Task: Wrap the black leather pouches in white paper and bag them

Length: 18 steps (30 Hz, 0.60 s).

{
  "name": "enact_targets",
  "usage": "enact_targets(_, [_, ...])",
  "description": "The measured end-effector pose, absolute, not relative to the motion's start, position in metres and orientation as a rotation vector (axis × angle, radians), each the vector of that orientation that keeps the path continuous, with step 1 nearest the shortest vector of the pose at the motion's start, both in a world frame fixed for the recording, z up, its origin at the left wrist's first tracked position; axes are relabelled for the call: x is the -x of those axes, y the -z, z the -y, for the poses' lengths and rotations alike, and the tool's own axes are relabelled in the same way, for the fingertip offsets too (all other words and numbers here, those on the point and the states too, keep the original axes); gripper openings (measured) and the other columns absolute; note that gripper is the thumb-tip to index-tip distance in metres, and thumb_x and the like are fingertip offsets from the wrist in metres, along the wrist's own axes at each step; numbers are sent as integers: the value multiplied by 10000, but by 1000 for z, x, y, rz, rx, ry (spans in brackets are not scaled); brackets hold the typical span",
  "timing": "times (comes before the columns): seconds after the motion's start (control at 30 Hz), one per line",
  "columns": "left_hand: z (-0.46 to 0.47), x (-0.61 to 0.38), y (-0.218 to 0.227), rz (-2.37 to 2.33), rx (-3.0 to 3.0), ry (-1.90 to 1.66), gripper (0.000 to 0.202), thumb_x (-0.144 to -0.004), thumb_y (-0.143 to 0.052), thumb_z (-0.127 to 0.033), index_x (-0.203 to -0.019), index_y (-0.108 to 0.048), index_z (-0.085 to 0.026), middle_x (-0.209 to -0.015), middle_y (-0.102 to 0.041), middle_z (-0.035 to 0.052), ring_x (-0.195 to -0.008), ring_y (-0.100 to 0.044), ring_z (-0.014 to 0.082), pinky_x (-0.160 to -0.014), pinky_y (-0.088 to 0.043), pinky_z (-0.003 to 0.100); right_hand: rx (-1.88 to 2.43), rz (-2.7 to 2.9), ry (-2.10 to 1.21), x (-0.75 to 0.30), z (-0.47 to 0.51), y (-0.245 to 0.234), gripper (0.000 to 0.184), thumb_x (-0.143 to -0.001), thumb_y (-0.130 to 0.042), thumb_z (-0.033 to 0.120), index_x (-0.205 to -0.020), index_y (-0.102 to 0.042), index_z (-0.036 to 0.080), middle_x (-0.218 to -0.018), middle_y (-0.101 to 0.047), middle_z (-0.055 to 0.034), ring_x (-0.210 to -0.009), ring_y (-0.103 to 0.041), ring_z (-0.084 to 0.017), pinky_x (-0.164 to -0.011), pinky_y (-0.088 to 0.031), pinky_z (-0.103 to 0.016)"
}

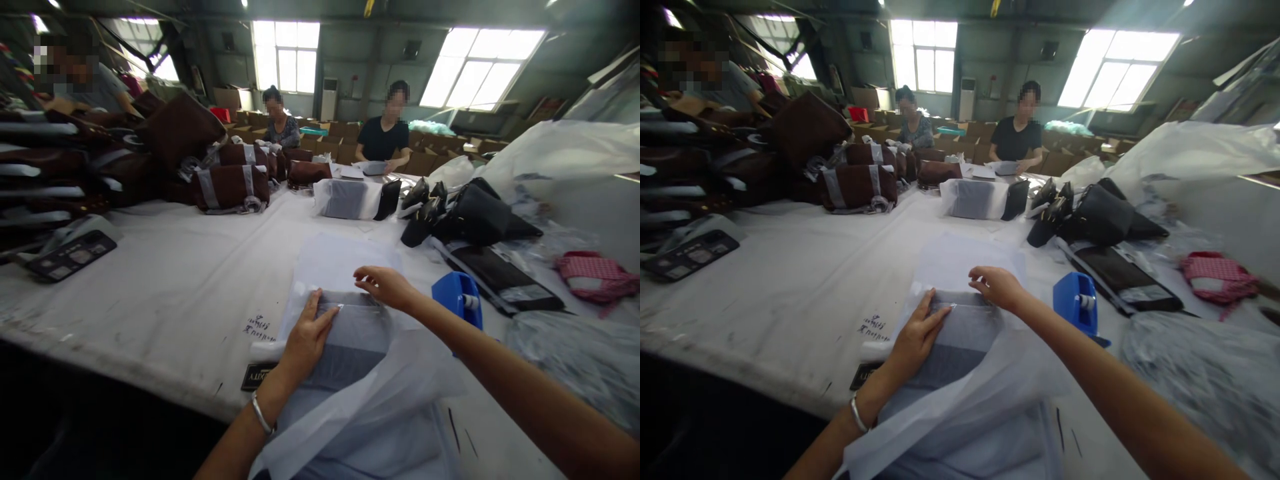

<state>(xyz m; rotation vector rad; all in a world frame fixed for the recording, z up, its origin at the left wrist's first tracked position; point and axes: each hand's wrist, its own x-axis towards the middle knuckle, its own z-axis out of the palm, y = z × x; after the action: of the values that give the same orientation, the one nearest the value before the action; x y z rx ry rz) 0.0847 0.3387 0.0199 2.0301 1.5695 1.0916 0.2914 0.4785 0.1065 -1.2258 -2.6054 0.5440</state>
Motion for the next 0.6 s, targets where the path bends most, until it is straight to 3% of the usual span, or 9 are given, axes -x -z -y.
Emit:
enact_targets(0.1, [-338,-80,-23,-1554,-2136,-1033,387,-985,-402,-243,-1342,-541,-292,-1597,-226,37,-1471,-198,217,-1186,-299,433,941,2558,-682,-312,-429,-119,239,-931,-576,346,-1117,-683,241,-1138,-677,-59,-1002,-635,-212,-910,-476,-328])
enact_targets(0.2, [-338,-76,-26,-1555,-2223,-968,399,-984,-405,-247,-1365,-515,-296,-1592,-240,40,-1470,-203,214,-1186,-297,431,782,2637,-903,-331,-370,-129,218,-942,-574,350,-1093,-714,278,-1188,-665,-43,-1068,-622,-210,-959,-459,-310])
enact_targets(0.43, [-342,-75,-38,-1617,-2380,-782,404,-974,-441,-302,-1370,-507,-260,-1545,-343,81,-1448,-269,248,-1164,-333,467,1116,2693,-1423,-365,-276,-104,299,-843,-689,346,-1132,-713,276,-1028,-732,-45,-933,-682,-244,-828,-509,-294])
enact_targets(0.53, [-339,-81,-43,-1701,-2490,-766,400,-966,-460,-289,-1357,-519,-231,-1528,-371,107,-1440,-286,272,-1147,-348,502,1317,2532,-1544,-370,-267,-83,281,-870,-626,366,-1108,-716,246,-965,-742,-53,-859,-690,-241,-754,-513,-295])
enact_targets(0.6, [-330,-89,-47,-1699,-2591,-770,399,-967,-455,-253,-1360,-512,-222,-1513,-398,106,-1436,-298,257,-1153,-340,498,1380,2321,-1584,-372,-267,-69,237,-899,-561,353,-985,-724,204,-872,-745,-51,-782,-686,-218,-695,-504,-278])
